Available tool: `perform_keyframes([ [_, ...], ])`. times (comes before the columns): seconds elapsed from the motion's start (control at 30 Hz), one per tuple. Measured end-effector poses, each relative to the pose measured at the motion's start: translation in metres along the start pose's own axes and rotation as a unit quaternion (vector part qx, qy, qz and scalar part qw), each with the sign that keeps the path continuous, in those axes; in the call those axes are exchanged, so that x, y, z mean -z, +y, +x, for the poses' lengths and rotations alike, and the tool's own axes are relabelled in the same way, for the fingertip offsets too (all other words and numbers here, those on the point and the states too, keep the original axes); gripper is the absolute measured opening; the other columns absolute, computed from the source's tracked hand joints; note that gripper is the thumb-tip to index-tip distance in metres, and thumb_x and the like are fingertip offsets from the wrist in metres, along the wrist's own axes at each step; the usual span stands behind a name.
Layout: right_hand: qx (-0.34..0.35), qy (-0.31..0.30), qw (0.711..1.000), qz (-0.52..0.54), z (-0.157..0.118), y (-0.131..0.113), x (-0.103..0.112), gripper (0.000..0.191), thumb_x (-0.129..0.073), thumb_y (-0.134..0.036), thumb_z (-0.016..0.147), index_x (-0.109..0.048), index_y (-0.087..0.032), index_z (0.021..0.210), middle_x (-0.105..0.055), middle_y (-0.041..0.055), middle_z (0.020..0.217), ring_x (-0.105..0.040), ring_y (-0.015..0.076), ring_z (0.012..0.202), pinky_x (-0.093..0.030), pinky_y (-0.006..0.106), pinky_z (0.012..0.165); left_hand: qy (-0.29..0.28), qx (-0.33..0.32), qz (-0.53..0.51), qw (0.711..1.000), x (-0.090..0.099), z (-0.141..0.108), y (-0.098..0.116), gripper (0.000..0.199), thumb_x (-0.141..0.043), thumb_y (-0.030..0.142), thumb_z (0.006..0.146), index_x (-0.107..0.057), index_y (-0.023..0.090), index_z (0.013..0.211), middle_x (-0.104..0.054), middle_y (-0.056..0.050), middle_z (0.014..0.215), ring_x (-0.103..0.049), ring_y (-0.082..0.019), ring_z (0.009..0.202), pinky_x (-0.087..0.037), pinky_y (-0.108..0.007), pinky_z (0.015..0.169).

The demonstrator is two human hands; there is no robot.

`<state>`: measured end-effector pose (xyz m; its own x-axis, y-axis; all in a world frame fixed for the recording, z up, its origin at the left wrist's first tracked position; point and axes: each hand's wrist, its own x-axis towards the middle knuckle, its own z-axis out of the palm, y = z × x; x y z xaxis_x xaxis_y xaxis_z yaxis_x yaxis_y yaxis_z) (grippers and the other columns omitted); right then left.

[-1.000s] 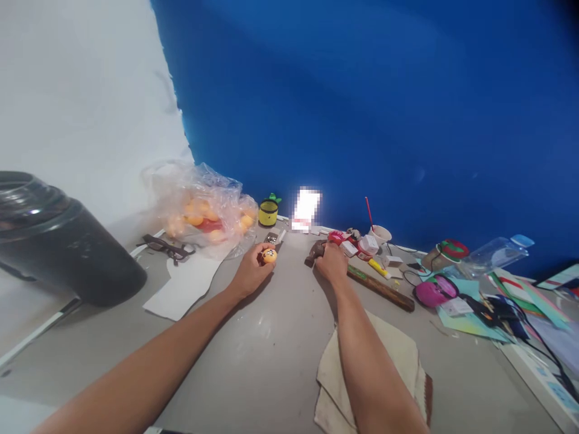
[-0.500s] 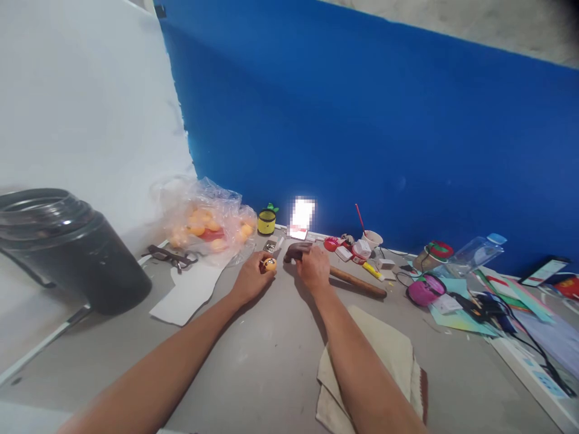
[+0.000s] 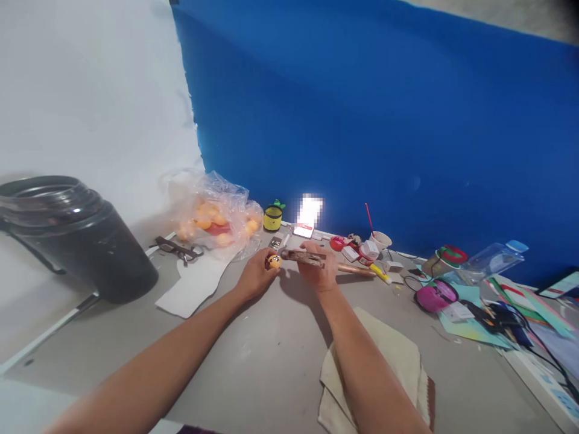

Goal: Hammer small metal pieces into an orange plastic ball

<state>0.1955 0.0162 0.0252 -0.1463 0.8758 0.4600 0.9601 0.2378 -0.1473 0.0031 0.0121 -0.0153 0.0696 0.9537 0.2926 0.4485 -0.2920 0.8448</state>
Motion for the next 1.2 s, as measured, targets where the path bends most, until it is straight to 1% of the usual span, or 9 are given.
perform_keyframes([
  [0.1, 0.01, -0.044, 0.999, 0.0, -0.003, -0.013, 0.0, 0.024, -0.054, -0.035, 0.103, -0.075, -0.023, 0.103, -0.077, 0.0076, 0.092, -0.066, 0.0219, 0.075, -0.034, 0.031, 0.067, -0.017, -0.004, -0.024, 1.0, 0.0, -0.001, 0.002, 0.027, -0.065, 0.021, 0.071, -0.068, 0.022, 0.098, -0.072, -0.001, 0.09, -0.063, -0.022, 0.082, -0.049, -0.034, 0.078],
  [0.3, -0.007, -0.021, 1.0, -0.015, -0.002, -0.017, 0.006, 0.026, -0.051, -0.03, 0.103, -0.076, -0.021, 0.106, -0.078, 0.011, 0.097, -0.069, 0.0249, 0.083, -0.039, 0.033, 0.071, -0.019, -0.004, -0.027, 0.999, 0.0, -0.001, 0.007, 0.026, -0.067, 0.023, 0.071, -0.071, 0.021, 0.097, -0.072, 0.0, 0.084, -0.062, -0.021, 0.075, -0.047, -0.033, 0.073],
  [0.43, 0.001, -0.048, 0.999, -0.025, -0.001, -0.016, 0.008, 0.019, -0.058, -0.032, 0.099, -0.074, -0.022, 0.098, -0.076, 0.0083, 0.09, -0.066, 0.0222, 0.073, -0.037, 0.032, 0.067, -0.018, 0.01, -0.047, 0.999, -0.001, 0.0, 0.005, 0.029, -0.068, 0.023, 0.069, -0.071, 0.021, 0.098, -0.073, 0.0, 0.089, -0.063, -0.022, 0.08, -0.049, -0.034, 0.077],
  [0.63, -0.008, 0.047, 0.998, -0.036, -0.002, -0.019, 0.009, 0.021, -0.054, -0.027, 0.101, -0.072, -0.02, 0.092, -0.073, 0.006, 0.082, -0.061, 0.0188, 0.069, -0.032, 0.031, 0.065, -0.005, 0.023, -0.06, 0.998, -0.003, 0.001, 0.002, 0.031, -0.067, 0.023, 0.068, -0.069, 0.02, 0.098, -0.069, 0.001, 0.086, -0.062, -0.02, 0.079, -0.048, -0.033, 0.077],
  [0.73, 0.012, -0.002, 0.999, -0.048, -0.003, -0.021, 0.01, 0.018, -0.058, -0.029, 0.099, -0.072, -0.022, 0.091, -0.073, 0.0044, 0.081, -0.058, 0.0178, 0.065, -0.029, 0.031, 0.062, -0.004, 0.014, -0.073, 0.997, -0.002, 0.001, 0.002, 0.028, -0.068, 0.023, 0.067, -0.069, 0.02, 0.095, -0.072, -0.001, 0.089, -0.063, -0.021, 0.083, -0.05, -0.034, 0.08],
  [0.8, 0.012, -0.01, 0.999, -0.051, -0.003, -0.021, 0.011, 0.018, -0.059, -0.03, 0.099, -0.073, -0.022, 0.092, -0.073, 0.0049, 0.082, -0.059, 0.018, 0.065, -0.029, 0.03, 0.062, -0.001, 0.018, -0.078, 0.997, -0.002, 0.002, 0.001, 0.028, -0.069, 0.022, 0.066, -0.069, 0.02, 0.094, -0.072, -0.001, 0.091, -0.064, -0.022, 0.085, -0.05, -0.035, 0.082],
  [0.93, -0.024, 0.02, 0.998, -0.052, 0.0, -0.019, 0.016, 0.021, -0.057, -0.028, 0.1, -0.076, -0.02, 0.095, -0.077, 0.0077, 0.089, -0.064, 0.019, 0.071, -0.033, 0.03, 0.065, 0.011, 0.033, -0.065, 0.997, -0.003, 0.002, 0.0, 0.031, -0.071, 0.022, 0.066, -0.069, 0.021, 0.097, -0.07, 0.001, 0.088, -0.062, -0.02, 0.082, -0.048, -0.033, 0.079],
  [1.1, -0.017, -0.062, 0.996, -0.067, 0.003, -0.016, 0.021, 0.022, -0.06, -0.029, 0.096, -0.078, -0.025, 0.107, -0.079, 0.006, 0.088, -0.068, 0.0218, 0.073, -0.04, 0.03, 0.066, 0.011, 0.023, -0.069, 0.997, -0.001, 0.001, 0.002, 0.03, -0.072, 0.023, 0.068, -0.071, 0.02, 0.098, -0.071, -0.001, 0.093, -0.061, -0.021, 0.085, -0.047, -0.033, 0.079],
  [1.2, -0.047, -0.015, 0.996, -0.07, 0.004, -0.015, 0.026, 0.025, -0.057, -0.033, 0.098, -0.079, -0.025, 0.108, -0.08, 0.0076, 0.093, -0.071, 0.0234, 0.078, -0.044, 0.031, 0.069, 0.017, 0.027, -0.049, 0.998, -0.002, 0.0, 0.003, 0.03, -0.074, 0.023, 0.067, -0.07, 0.02, 0.097, -0.07, 0.0, 0.09, -0.06, -0.02, 0.083, -0.046, -0.033, 0.078],
])
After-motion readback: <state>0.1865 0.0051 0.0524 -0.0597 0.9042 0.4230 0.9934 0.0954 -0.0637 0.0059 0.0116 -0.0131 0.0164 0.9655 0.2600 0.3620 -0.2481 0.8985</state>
